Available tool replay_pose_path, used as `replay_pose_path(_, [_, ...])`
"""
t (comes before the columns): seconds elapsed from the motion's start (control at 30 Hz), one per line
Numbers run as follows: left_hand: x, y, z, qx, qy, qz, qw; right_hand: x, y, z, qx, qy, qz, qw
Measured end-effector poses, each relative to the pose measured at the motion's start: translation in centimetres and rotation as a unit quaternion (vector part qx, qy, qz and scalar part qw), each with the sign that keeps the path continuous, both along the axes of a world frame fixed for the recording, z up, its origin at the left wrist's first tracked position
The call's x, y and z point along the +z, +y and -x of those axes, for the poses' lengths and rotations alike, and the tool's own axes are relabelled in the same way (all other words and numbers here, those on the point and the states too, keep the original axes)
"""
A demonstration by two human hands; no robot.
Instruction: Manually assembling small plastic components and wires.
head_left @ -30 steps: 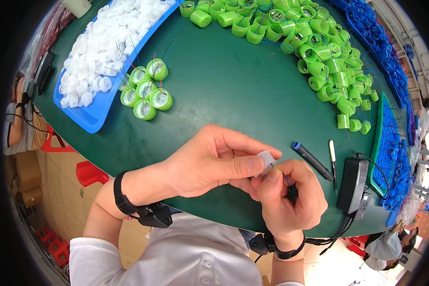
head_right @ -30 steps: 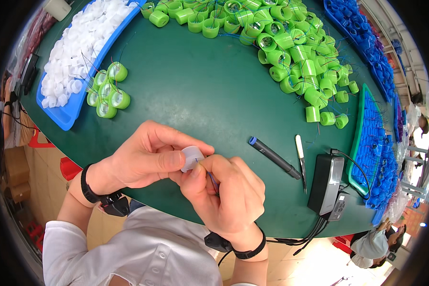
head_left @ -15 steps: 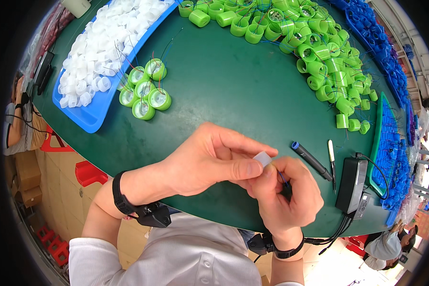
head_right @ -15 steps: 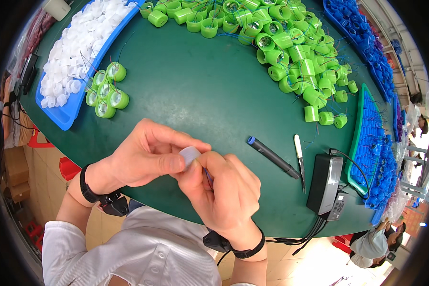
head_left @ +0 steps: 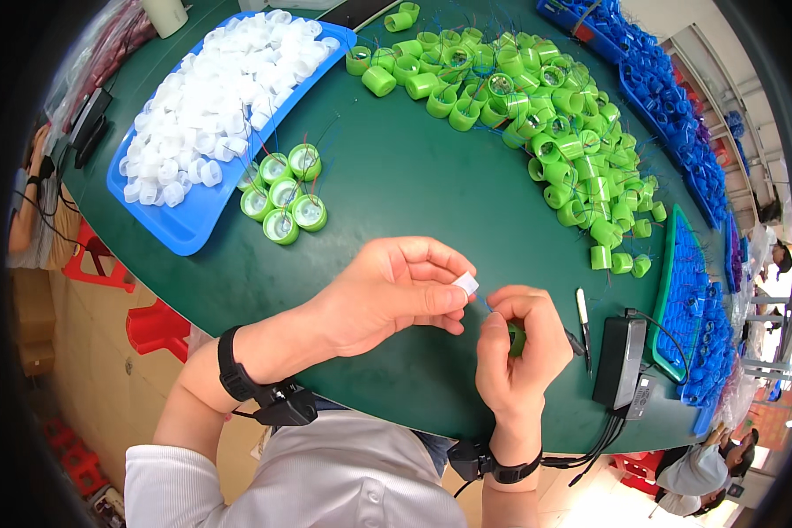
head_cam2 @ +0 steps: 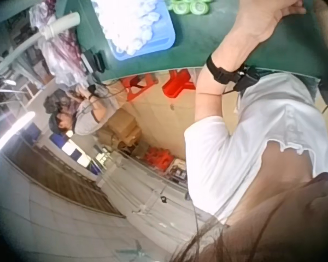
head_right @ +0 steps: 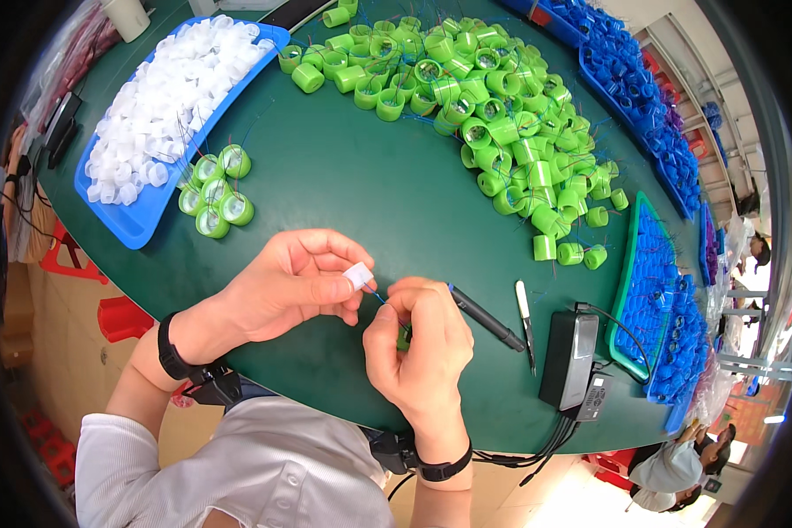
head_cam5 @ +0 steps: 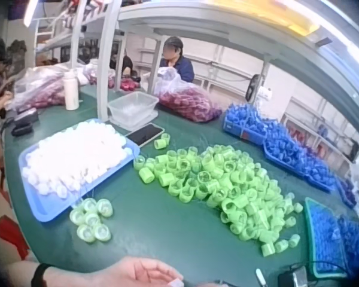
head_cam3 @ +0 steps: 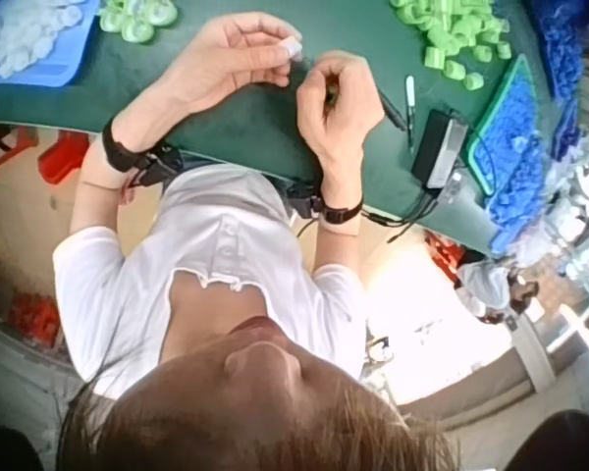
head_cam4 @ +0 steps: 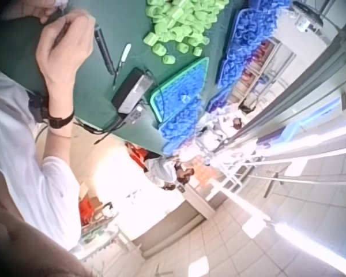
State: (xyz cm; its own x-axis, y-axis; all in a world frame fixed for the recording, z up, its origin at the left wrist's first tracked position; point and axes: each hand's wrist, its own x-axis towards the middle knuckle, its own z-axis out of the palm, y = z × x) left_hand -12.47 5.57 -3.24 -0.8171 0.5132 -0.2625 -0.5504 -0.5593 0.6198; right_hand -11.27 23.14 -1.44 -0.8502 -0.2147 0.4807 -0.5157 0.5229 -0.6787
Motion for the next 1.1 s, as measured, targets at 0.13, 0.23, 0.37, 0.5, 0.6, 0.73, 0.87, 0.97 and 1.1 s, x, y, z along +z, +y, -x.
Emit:
replay_pose_path(0.13, [-0.1, 0.1, 0.0, 0.01, 0.006, -0.007, 1.0, 0.2, -0.4, 0.0, -0.005, 0.042, -0.022, 0.999])
replay_pose_path(0.23, [-0.4, 0.4, -0.2, -0.002, 0.031, 0.006, 1.0, 0.2, -0.5, 0.0, -0.002, 0.047, -0.032, 0.998])
replay_pose_path(0.37, [-0.7, 0.7, -0.2, 0.0, 0.042, 0.042, 0.998, -0.3, -0.4, 0.3, 0.011, 0.039, -0.051, 0.998])
replay_pose_path(0.5, [-1.1, 0.9, 0.2, 0.039, 0.034, 0.113, 0.992, -2.2, 0.9, 1.4, 0.071, -0.133, 0.018, 0.988])
replay_pose_path(0.6, [-1.5, 0.8, 0.4, 0.056, 0.082, 0.172, 0.98, -2.3, 2.0, 1.2, 0.129, -0.172, 0.039, 0.976])
replay_pose_path(0.73, [-1.3, 0.7, 0.3, 0.045, 0.082, 0.187, 0.978, -3.2, 3.7, 0.2, 0.099, -0.184, 0.056, 0.976])
replay_pose_path(0.87, [-1.3, 0.7, 0.4, 0.04, 0.048, 0.163, 0.985, -3.1, 3.0, 0.1, 0.066, -0.138, 0.036, 0.988])
replay_pose_path(0.97, [-1.5, 0.6, 0.4, 0.039, 0.031, 0.152, 0.987, -3.2, 2.7, 0.3, 0.058, -0.107, 0.012, 0.993])
replay_pose_path(1.1, [-1.4, 0.6, 0.4, 0.033, 0.018, 0.131, 0.991, -3.3, 2.2, 0.4, 0.048, -0.076, -0.009, 0.996])
